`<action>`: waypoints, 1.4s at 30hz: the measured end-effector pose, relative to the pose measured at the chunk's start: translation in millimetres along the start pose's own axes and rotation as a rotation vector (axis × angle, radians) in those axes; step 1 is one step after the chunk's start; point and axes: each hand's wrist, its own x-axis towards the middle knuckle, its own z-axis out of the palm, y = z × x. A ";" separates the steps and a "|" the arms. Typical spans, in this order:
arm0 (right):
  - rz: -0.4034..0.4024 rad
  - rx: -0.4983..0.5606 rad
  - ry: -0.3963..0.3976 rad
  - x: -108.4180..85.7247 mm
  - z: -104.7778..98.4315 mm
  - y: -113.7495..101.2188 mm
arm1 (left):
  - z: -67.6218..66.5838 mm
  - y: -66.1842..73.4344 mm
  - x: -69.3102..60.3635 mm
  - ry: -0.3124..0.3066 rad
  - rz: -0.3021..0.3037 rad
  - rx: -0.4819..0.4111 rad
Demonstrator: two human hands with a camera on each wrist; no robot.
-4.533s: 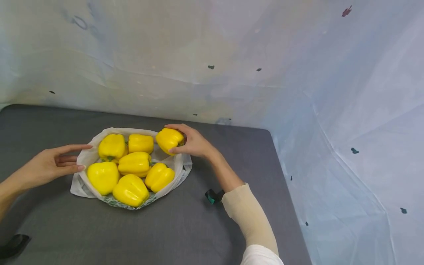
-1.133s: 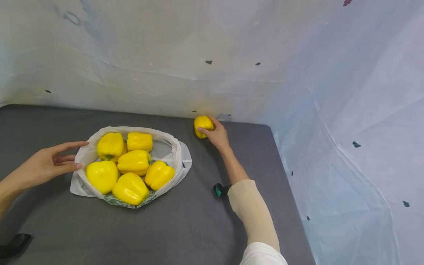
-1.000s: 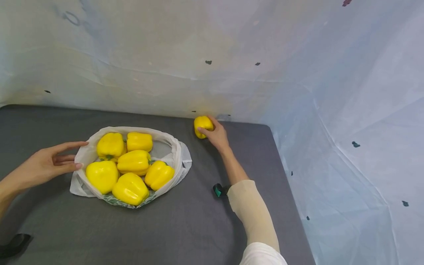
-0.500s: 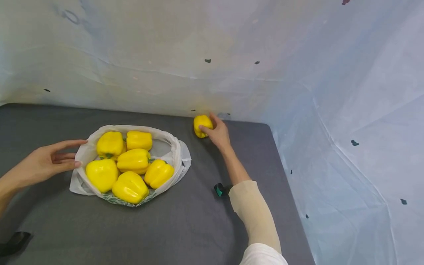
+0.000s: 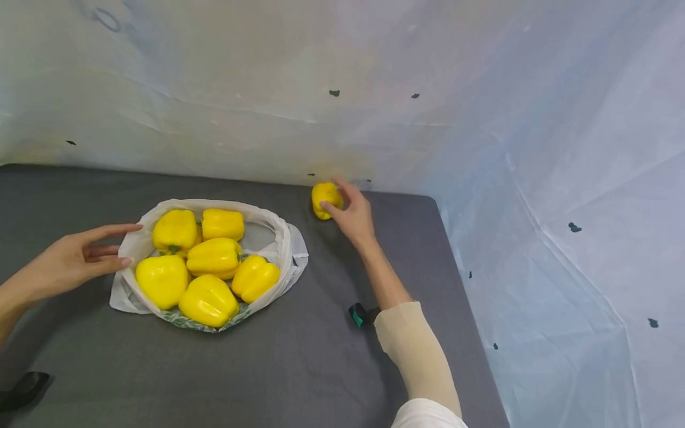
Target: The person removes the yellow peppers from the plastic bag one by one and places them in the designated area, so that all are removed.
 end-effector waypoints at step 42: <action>-0.221 0.184 -0.267 -73.3 24.0 -47.5 | 3.9 2.1 -5.0 0.001 0.004 -0.010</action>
